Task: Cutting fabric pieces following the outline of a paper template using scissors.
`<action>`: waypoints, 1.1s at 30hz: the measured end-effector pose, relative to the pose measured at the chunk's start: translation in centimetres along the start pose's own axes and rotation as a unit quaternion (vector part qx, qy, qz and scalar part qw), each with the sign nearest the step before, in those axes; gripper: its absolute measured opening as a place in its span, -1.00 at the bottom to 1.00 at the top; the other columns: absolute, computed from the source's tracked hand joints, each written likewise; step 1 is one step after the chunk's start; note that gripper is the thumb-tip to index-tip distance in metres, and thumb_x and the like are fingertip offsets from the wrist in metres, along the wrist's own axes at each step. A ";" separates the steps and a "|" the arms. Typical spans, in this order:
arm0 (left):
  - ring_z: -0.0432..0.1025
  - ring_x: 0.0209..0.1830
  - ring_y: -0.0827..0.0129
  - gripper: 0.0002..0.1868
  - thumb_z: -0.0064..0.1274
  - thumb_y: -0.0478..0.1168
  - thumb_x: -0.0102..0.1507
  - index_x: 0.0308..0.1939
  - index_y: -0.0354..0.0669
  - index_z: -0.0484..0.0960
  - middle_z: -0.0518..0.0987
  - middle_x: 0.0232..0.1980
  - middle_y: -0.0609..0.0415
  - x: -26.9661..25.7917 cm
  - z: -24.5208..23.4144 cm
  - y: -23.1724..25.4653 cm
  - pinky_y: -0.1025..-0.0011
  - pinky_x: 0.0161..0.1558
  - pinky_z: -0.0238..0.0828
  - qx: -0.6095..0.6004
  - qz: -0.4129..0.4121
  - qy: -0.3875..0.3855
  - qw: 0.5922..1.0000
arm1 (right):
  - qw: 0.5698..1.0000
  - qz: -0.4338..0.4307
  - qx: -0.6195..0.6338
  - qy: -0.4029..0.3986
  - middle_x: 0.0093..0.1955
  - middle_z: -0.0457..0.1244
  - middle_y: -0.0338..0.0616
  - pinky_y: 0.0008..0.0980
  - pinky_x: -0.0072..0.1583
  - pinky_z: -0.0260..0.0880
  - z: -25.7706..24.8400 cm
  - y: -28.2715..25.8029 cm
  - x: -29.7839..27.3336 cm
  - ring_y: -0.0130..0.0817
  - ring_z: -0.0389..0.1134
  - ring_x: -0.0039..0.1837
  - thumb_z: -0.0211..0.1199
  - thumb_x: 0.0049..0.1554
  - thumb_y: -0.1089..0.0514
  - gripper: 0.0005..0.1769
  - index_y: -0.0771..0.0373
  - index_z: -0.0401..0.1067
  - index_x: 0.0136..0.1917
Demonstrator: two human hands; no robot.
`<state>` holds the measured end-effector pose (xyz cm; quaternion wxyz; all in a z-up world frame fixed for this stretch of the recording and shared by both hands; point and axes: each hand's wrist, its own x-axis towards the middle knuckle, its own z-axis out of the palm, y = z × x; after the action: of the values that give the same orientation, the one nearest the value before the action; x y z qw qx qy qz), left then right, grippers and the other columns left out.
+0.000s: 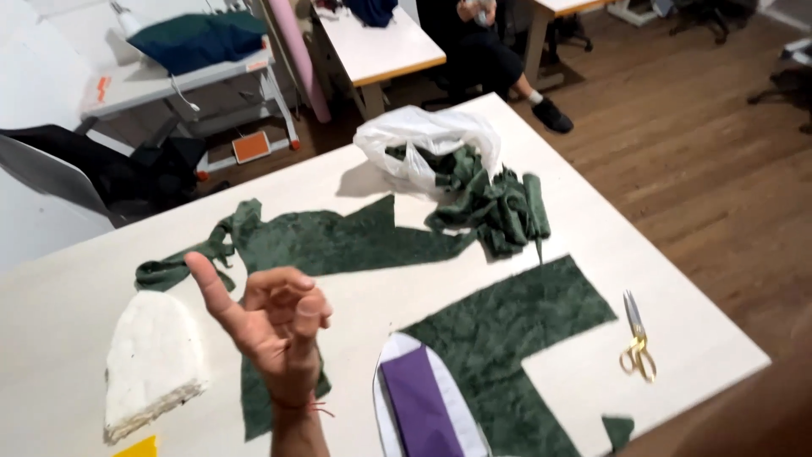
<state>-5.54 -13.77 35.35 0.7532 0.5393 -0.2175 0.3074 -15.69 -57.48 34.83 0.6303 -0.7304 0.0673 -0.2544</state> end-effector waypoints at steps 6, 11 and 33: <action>0.41 -0.35 0.52 -0.13 0.15 -0.30 0.33 0.67 -0.14 0.08 0.52 -0.19 0.09 -5.2 -10.1 -0.5 0.55 -0.30 0.45 0.089 -0.078 -0.001 0.993 | 0.998 0.010 0.028 -0.064 0.00 0.36 0.01 -0.42 -0.33 0.31 2.1 -6.6 -1.9 -0.36 0.31 -0.25 0.28 0.23 -0.07 -0.36 0.31 0.20 0.41; 0.36 -0.43 0.53 -0.28 0.10 -0.32 0.29 0.54 -0.28 0.30 0.48 -0.29 0.08 -9.6 -15.8 -1.2 0.57 -0.41 0.37 0.119 -0.166 0.056 0.977 | 0.992 0.014 0.066 -0.105 -0.01 0.37 0.01 -0.44 -0.32 0.33 3.8 -8.5 -2.3 -0.37 0.31 -0.25 0.27 0.23 -0.06 -0.35 0.32 0.19 0.43; 0.44 -0.39 0.49 -0.29 0.21 -0.34 0.19 0.43 -0.33 0.37 0.57 -0.22 0.02 -13.8 -20.0 -7.6 0.51 -0.43 0.45 0.042 -0.309 -0.042 0.949 | 0.943 0.009 0.217 -0.254 -0.07 0.40 0.01 -0.49 -0.30 0.38 2.8 -6.0 -1.2 -0.43 0.34 -0.24 0.22 0.27 -0.02 -0.33 0.33 0.17 0.51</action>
<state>-10.22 0.29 14.65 0.7784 0.6234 -0.0590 0.0453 -16.80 -53.34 40.00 0.7721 -0.6156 -0.1448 -0.0632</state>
